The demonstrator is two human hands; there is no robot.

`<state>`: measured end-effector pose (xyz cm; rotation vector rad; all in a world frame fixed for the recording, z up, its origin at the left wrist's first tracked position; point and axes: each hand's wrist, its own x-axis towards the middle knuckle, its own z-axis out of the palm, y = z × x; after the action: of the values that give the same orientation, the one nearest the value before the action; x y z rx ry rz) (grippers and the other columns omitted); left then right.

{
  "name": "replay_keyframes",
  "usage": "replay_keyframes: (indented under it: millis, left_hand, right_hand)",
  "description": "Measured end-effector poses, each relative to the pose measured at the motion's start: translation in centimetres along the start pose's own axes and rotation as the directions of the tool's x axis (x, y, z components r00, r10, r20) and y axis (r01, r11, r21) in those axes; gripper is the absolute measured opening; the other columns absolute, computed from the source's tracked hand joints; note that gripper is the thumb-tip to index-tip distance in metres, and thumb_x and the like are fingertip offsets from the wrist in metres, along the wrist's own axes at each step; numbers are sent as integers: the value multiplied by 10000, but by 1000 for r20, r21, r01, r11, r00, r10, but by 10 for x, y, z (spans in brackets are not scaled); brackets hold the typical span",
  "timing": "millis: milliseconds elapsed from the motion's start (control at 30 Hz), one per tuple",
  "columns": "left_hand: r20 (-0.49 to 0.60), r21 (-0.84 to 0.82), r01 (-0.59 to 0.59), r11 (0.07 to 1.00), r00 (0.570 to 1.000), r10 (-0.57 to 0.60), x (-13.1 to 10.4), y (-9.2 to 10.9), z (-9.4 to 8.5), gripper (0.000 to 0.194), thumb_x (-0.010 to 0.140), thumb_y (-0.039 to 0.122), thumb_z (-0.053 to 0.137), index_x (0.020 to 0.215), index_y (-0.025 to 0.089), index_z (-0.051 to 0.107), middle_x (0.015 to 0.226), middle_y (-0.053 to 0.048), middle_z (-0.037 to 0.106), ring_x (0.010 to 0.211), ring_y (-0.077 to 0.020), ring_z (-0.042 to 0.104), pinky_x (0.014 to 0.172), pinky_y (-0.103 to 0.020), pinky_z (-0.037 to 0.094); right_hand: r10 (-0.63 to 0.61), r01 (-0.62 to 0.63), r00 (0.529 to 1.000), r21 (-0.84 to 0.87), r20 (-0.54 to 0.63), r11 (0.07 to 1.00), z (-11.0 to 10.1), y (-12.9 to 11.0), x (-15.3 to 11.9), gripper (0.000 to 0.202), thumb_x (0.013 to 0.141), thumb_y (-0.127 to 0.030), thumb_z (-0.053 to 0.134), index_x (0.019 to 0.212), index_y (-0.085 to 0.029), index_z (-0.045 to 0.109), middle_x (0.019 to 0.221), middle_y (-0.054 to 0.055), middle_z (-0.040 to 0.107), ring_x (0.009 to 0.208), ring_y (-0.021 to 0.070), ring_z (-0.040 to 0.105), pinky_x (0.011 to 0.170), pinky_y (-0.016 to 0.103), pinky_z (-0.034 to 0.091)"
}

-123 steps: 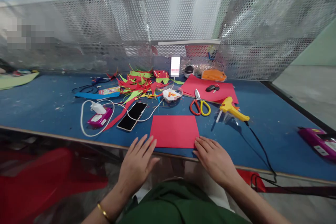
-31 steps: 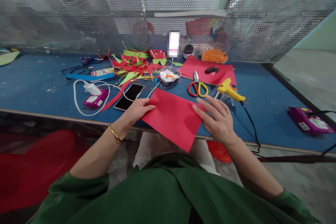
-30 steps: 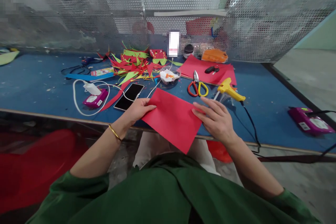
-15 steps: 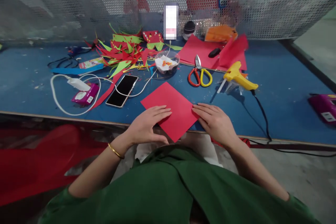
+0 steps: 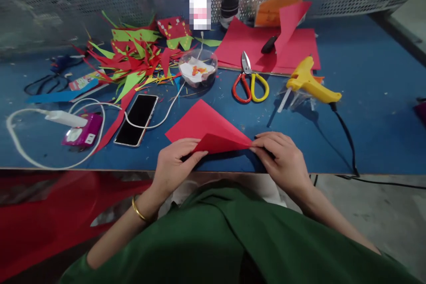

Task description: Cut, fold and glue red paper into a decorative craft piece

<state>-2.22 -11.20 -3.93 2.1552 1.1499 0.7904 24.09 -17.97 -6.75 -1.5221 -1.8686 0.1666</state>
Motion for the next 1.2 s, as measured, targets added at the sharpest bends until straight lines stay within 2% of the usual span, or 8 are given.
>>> replay_keyframes:
  millis: [67, 133, 267, 367, 433, 533, 767, 1200]
  left_hand:
    - [-39, 27, 83, 996, 996, -82, 5, 6, 0, 164, 886, 264, 699, 739, 193, 715, 819, -23, 763, 777, -171, 698, 735, -279, 552]
    - [-70, 54, 139, 989, 988, -135, 9, 10, 1, 189, 857, 268, 719, 691, 194, 668, 724, 10, 701, 661, -137, 623, 638, -250, 503]
    - [-97, 94, 212, 973, 974, -203, 15, 12, 3, 130, 850, 294, 718, 768, 203, 677, 661, 53, 633, 585, -103, 535, 585, -221, 444]
    - [-121, 141, 250, 958, 965, -234, 19, 10, 5, 140, 862, 297, 704, 765, 205, 660, 644, 63, 609, 578, -94, 518, 587, -214, 427]
    - [-116, 155, 257, 954, 964, -241, 21, 8, 7, 147, 868, 281, 701, 754, 208, 644, 648, 68, 605, 584, -90, 521, 588, -208, 422]
    - [-118, 182, 242, 953, 968, -224, 22, 6, 9, 153, 879, 253, 696, 748, 211, 628, 645, 76, 586, 580, -81, 512, 578, -197, 410]
    - [-130, 291, 215, 932, 974, -184, 26, 4, 12, 112, 878, 251, 709, 786, 216, 656, 647, 78, 595, 571, -78, 508, 569, -207, 396]
    - [-131, 336, 231, 913, 971, -198, 29, 5, 14, 129, 873, 286, 712, 774, 216, 671, 635, 64, 635, 573, -101, 567, 577, -235, 415]
  right_hand:
    - [20, -20, 1000, 9, 21, 1000, 0, 0, 4, 114, 983, -244, 586, 912, -225, 673, 888, 34, 746, 933, 230, 687, 825, 389, 496]
    - [35, -36, 999, 18, 33, 999, 0, 0, 7, 104, 982, -227, 584, 913, -216, 661, 894, 40, 736, 910, 228, 674, 815, 384, 491]
    - [49, -50, 998, 31, 45, 998, 1, -1, 8, 91, 977, -200, 589, 940, -182, 670, 890, 58, 718, 909, 236, 660, 813, 386, 481]
    - [55, -56, 997, 13, 44, 998, 2, -1, 9, 144, 983, -218, 584, 1057, -156, 691, 892, 71, 713, 907, 249, 651, 806, 395, 478]
    - [73, -73, 997, -3, 36, 997, 2, -2, 9, 215, 980, -245, 595, 1137, -124, 679, 902, 83, 718, 910, 256, 647, 816, 400, 483]
    - [106, -106, 994, -9, 31, 994, 2, -2, 9, 269, 970, -273, 616, 1159, -87, 663, 904, 91, 724, 918, 258, 646, 840, 400, 492]
    - [139, -139, 989, -3, 40, 990, 0, -3, 11, 265, 984, -297, 591, 1160, -105, 639, 890, 82, 718, 882, 253, 648, 818, 405, 506]
    - [142, -142, 989, -1, 29, 990, 1, -2, 10, 244, 991, -308, 579, 1134, -122, 644, 871, 71, 709, 888, 246, 656, 833, 391, 505]
